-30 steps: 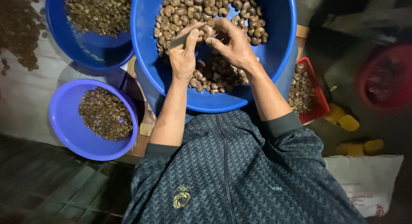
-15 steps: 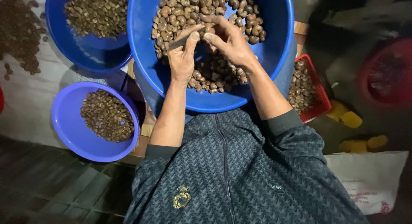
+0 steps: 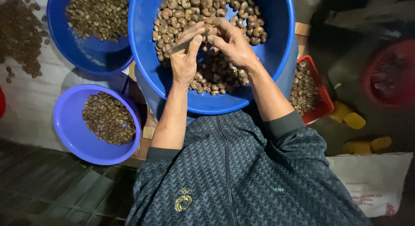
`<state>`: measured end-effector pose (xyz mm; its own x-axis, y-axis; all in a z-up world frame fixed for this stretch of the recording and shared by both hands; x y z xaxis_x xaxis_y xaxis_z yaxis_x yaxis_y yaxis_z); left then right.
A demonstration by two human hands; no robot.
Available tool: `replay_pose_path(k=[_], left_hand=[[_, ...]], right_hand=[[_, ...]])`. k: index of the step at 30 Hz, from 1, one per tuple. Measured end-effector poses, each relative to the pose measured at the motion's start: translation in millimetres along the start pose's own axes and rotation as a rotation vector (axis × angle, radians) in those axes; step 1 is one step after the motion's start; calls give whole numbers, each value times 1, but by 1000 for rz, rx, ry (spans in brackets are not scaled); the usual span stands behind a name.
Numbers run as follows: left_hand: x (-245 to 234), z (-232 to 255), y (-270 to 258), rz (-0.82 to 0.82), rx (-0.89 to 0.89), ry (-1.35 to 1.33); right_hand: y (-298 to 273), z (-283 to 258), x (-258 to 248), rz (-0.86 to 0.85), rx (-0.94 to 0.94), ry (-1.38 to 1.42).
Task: A person sits on the floor and uses a small knife to peel the outer layer off nuts one by one over a large blue plastic bowl.
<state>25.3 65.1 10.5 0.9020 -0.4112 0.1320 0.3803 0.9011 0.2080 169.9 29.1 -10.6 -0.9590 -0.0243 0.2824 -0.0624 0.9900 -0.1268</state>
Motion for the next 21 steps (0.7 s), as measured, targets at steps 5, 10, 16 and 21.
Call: replay_pose_path(k=[5, 10, 16, 21], left_hand=[[-5, 2, -1, 67, -38, 8], [-4, 2, 1, 42, 13, 65], [-2, 7, 1, 37, 6, 58], [-7, -3, -2, 90, -31, 146]], right_hand=[[-1, -5, 2, 16, -23, -114], [-1, -8, 3, 19, -21, -117], [-5, -16, -1, 74, -75, -164], [-46, -61, -30, 308, -198, -403]])
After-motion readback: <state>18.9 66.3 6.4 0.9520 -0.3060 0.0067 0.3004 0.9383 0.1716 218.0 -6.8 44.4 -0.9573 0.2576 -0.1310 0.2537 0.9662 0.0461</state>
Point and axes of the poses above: each hand's wrist, its own y-axis towards the middle knuckle, its own x-axis out of the palm, z = x × y, the point moved 7 cm from there along y, towards the middle knuckle, and after that the axes turned 3 degrees about x, right-handed, at the moved point
